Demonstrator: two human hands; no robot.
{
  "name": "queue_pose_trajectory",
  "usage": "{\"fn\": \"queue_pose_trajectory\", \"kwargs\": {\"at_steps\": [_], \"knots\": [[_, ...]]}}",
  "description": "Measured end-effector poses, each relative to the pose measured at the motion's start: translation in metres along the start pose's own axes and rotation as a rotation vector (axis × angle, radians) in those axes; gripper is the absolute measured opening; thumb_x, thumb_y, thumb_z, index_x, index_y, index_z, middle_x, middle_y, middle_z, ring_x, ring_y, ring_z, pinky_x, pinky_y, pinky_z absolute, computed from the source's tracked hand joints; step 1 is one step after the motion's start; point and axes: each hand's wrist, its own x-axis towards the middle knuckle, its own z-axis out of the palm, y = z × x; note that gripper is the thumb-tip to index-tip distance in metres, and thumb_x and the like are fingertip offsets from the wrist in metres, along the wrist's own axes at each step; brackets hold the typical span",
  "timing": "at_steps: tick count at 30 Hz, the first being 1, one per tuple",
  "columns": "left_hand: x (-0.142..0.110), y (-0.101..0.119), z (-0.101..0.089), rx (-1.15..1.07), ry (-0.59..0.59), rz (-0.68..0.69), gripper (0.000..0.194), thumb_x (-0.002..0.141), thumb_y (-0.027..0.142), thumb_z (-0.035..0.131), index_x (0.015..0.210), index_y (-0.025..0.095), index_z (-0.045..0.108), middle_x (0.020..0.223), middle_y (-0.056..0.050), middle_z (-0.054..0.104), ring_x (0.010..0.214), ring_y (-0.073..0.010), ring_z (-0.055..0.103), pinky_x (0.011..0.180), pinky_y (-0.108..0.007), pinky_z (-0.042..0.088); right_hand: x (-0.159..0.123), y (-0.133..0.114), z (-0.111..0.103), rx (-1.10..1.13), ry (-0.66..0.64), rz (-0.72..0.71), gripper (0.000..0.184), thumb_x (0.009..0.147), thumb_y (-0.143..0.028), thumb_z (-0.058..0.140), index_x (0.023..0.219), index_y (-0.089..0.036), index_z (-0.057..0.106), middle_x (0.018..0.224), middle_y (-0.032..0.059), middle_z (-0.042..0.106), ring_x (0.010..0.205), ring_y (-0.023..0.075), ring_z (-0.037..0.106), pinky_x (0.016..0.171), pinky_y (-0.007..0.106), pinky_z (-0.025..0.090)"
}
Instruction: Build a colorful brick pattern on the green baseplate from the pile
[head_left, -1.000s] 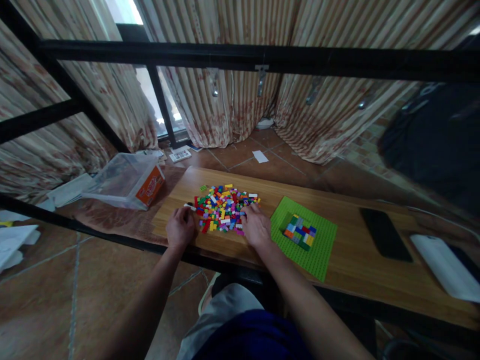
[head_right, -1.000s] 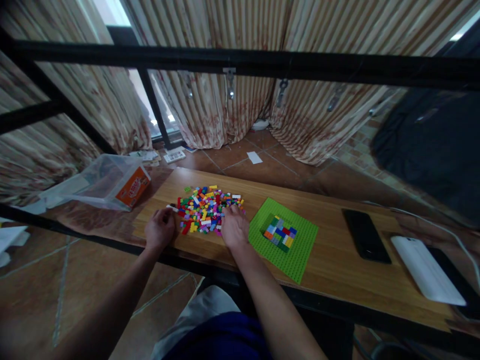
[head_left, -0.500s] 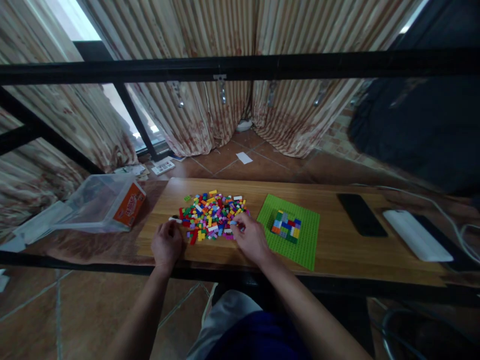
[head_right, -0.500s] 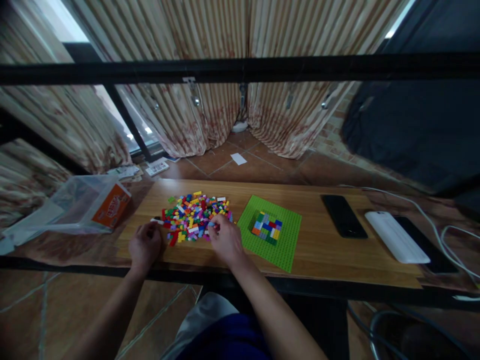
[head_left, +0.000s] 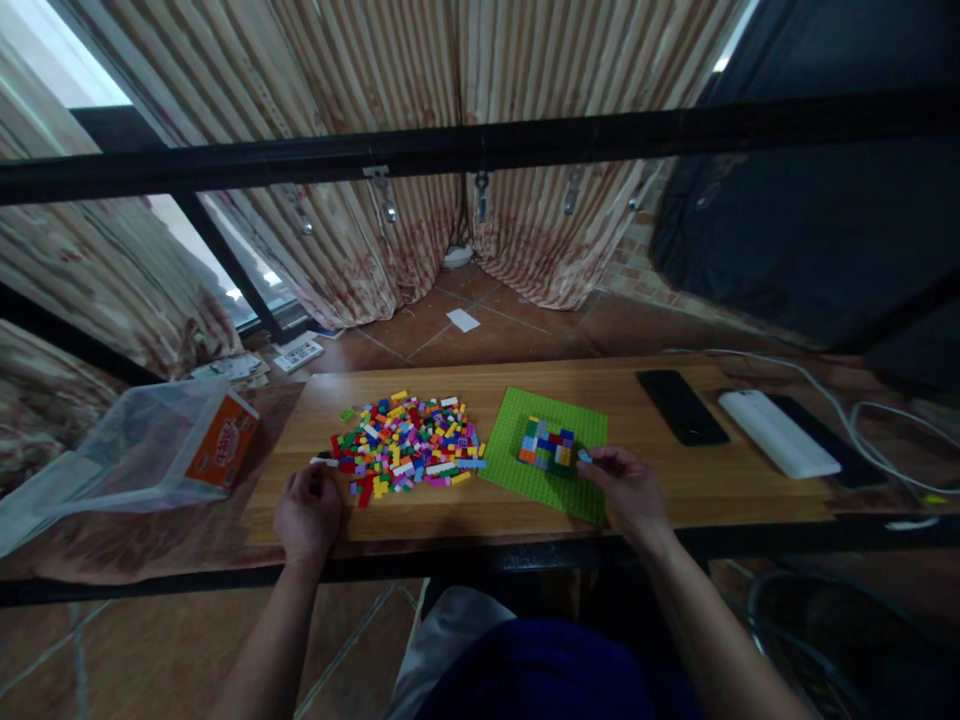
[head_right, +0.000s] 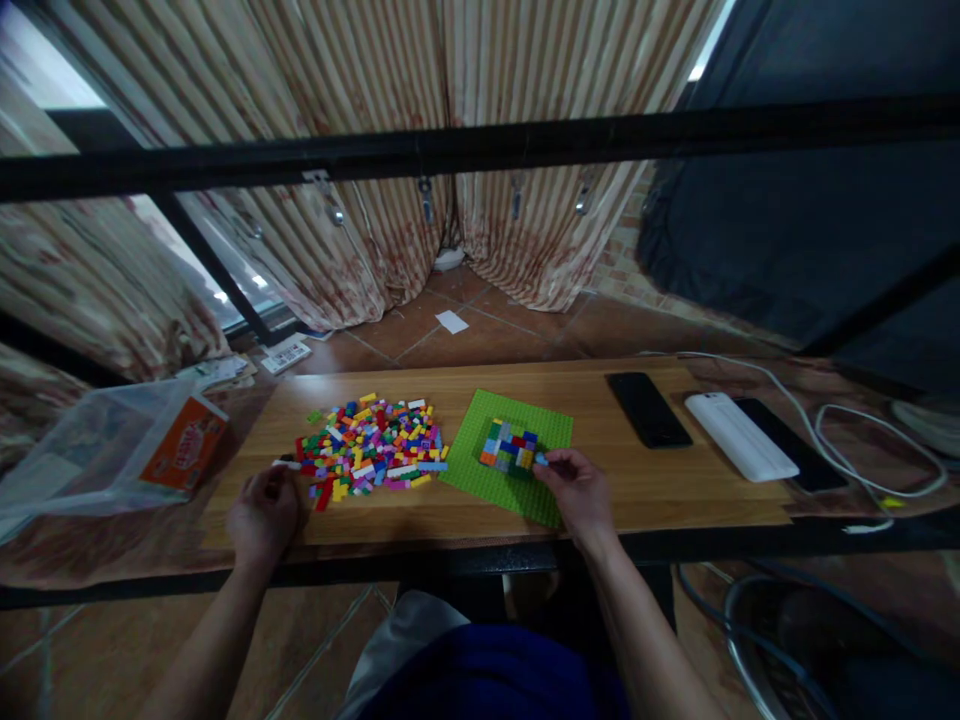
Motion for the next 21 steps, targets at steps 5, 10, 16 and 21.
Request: {"fn": "queue_pose_trajectory", "kwargs": {"at_steps": [5,10,16,21], "knots": [[0.002,-0.003,0.002,0.023,0.011,0.01,0.025,0.083,0.029,0.052,0.1,0.02,0.068,0.09,-0.008,0.066,0.075,-0.0204,0.059,0.06,-0.028,0.038,0.023,0.002,-0.006,-0.159,0.015,-0.11,0.035,0.066,-0.05,0.072,0.078,-0.018,0.064,0.075,0.0045,0.069,0.069,0.0185,0.063,0.068,0.034,0.05],[0.002,0.001,-0.001,0.041,0.004,0.016,0.024,0.082,0.027,0.052,0.098,0.019,0.068,0.089,-0.008,0.066,0.073,-0.0199,0.058,0.058,-0.027,0.036,0.041,0.003,0.001,-0.422,-0.022,-0.283,0.025,0.077,-0.041,0.06,0.084,-0.019,0.069,0.087,0.007,0.072,0.078,0.0208,0.065,0.077,0.038,0.05],[0.001,0.006,-0.005,0.028,0.004,0.006,0.022,0.081,0.025,0.053,0.096,0.019,0.068,0.088,-0.007,0.065,0.071,-0.0191,0.057,0.057,-0.027,0.035,0.049,0.008,0.011,-0.534,-0.088,-0.372,0.019,0.078,-0.035,0.058,0.084,-0.022,0.071,0.092,0.005,0.073,0.085,0.0218,0.066,0.082,0.04,0.049],[0.001,0.004,-0.004,0.031,-0.011,0.0,0.022,0.082,0.026,0.053,0.098,0.02,0.067,0.089,-0.007,0.064,0.073,-0.0196,0.057,0.058,-0.027,0.036,0.047,0.008,0.013,-0.509,-0.098,-0.373,0.019,0.08,-0.036,0.058,0.082,-0.023,0.072,0.089,0.0043,0.074,0.086,0.0214,0.067,0.085,0.04,0.049]]}}
